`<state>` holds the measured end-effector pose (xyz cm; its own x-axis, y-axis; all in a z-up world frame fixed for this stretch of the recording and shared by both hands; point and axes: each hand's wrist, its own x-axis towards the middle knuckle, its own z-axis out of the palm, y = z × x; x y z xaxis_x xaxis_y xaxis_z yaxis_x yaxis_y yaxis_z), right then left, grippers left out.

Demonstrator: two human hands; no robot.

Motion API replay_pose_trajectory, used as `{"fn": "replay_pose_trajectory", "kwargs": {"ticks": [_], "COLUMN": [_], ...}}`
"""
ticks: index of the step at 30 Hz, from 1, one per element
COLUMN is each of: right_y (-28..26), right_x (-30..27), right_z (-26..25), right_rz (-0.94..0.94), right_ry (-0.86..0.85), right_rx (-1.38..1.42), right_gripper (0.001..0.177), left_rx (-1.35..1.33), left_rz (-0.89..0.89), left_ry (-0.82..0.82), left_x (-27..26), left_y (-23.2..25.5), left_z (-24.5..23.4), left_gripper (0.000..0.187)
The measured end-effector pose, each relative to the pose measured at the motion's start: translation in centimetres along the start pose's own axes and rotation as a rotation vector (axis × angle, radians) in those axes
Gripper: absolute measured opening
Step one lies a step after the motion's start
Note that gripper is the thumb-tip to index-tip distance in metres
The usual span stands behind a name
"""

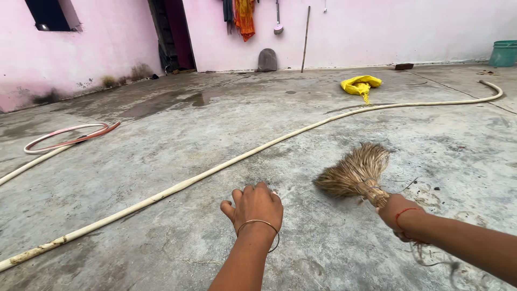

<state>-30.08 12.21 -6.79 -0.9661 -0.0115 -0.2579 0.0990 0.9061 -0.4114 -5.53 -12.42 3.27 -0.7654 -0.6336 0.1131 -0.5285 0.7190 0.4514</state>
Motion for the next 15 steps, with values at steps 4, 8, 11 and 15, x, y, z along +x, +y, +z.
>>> {"fn": "replay_pose_trajectory", "kwargs": {"ticks": [4,8,11,15], "right_y": [-6.6,-12.3,-15.3,-18.9], "right_x": [-8.1,-17.7,-23.6,-23.9], "right_z": [4.4,7.9,10.3,13.3], "right_rz": [-0.219,-0.725,-1.021,-1.161], "right_ry": [-0.116,-0.528,-0.856,-0.949], "right_rx": [0.220,0.241,0.280,0.250], "right_gripper": [0.033,0.056,0.068,0.064], "left_rx": [0.046,0.020,-0.058,-0.066], "left_rz": [-0.008,-0.029,-0.134,-0.235], "left_ry": [0.053,0.152,0.096,0.143], "left_x": [0.1,0.0,0.2,0.4], "left_y": [-1.2,-2.6,-3.6,-6.2], "left_z": [0.2,0.0,-0.4,-1.7], "left_gripper": [0.030,0.038,0.036,0.051]}}
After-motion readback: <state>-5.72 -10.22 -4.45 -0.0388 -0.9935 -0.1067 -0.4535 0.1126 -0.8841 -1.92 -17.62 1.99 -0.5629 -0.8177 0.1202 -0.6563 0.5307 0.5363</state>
